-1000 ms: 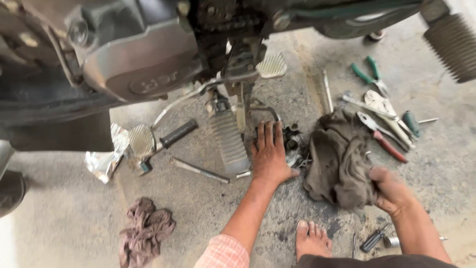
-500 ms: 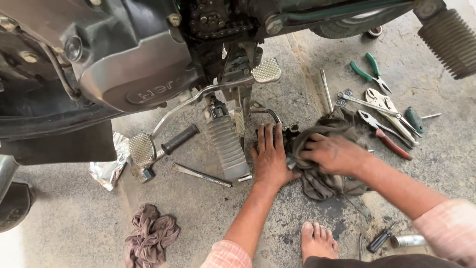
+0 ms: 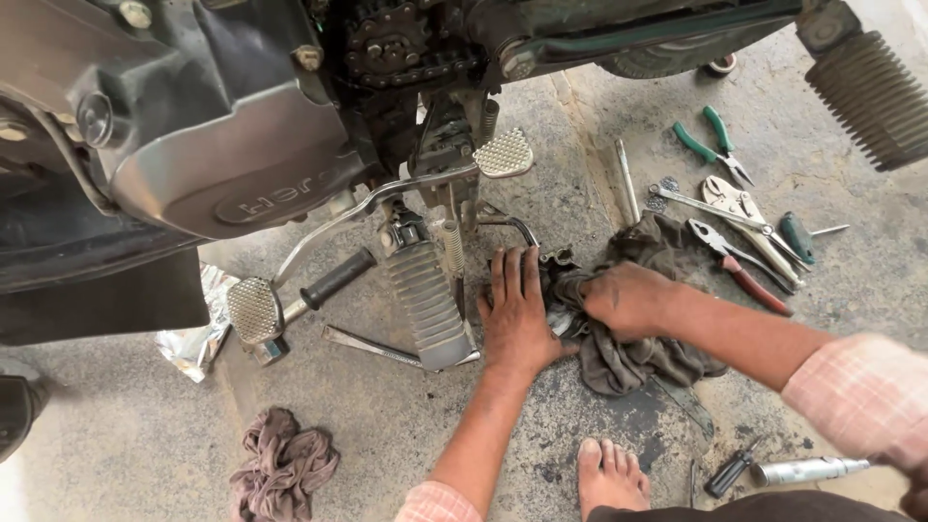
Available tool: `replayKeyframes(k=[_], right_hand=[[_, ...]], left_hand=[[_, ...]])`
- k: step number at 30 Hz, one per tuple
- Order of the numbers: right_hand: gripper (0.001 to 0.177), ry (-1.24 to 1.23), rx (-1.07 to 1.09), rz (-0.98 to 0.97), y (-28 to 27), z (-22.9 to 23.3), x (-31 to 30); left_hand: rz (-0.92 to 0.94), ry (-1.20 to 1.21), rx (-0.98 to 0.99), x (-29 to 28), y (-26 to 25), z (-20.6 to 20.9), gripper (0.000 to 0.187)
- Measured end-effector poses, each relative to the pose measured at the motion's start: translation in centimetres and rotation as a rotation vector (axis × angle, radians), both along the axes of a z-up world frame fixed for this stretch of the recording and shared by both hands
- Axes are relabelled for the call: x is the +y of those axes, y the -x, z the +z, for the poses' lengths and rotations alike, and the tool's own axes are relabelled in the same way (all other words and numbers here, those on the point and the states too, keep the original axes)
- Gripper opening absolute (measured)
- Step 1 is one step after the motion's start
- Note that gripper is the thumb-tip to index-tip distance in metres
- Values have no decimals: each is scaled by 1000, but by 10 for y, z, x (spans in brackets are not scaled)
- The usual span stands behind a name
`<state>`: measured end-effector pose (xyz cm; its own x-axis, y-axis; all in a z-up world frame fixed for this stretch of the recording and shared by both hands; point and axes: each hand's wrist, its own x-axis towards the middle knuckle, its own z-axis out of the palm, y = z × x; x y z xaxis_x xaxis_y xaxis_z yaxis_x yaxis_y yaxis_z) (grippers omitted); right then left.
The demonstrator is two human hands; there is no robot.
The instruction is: The person kneels beside a motorcycle on a lift and cleans a removed black metal part, scraping off grime with a small scraper and wiping it with a rag. They then wipe the surrounding floor area and nearby parts with the rag before reaching toward the motorcycle.
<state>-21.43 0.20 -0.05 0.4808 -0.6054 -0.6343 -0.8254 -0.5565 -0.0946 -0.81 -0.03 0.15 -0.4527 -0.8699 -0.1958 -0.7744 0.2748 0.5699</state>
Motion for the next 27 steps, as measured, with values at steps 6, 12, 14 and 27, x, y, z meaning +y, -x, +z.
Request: replayKeyframes(k=[6,12,14,27], right_hand=[[17,-86,-341,-392,-10,-32,-8],[15,-460,-1297,-1073,60,-115,29],[24,-424,-1256,-1207,50,-64,33],[50,86,7,-27,-28,42,11]], left_hand=[[52,-76,-5,4,4,7,148],[44,-34,-5,7,6,-3,148],[34,-32,-7,9,5,-6,148],[33,-17,-2,4,1,0,145]])
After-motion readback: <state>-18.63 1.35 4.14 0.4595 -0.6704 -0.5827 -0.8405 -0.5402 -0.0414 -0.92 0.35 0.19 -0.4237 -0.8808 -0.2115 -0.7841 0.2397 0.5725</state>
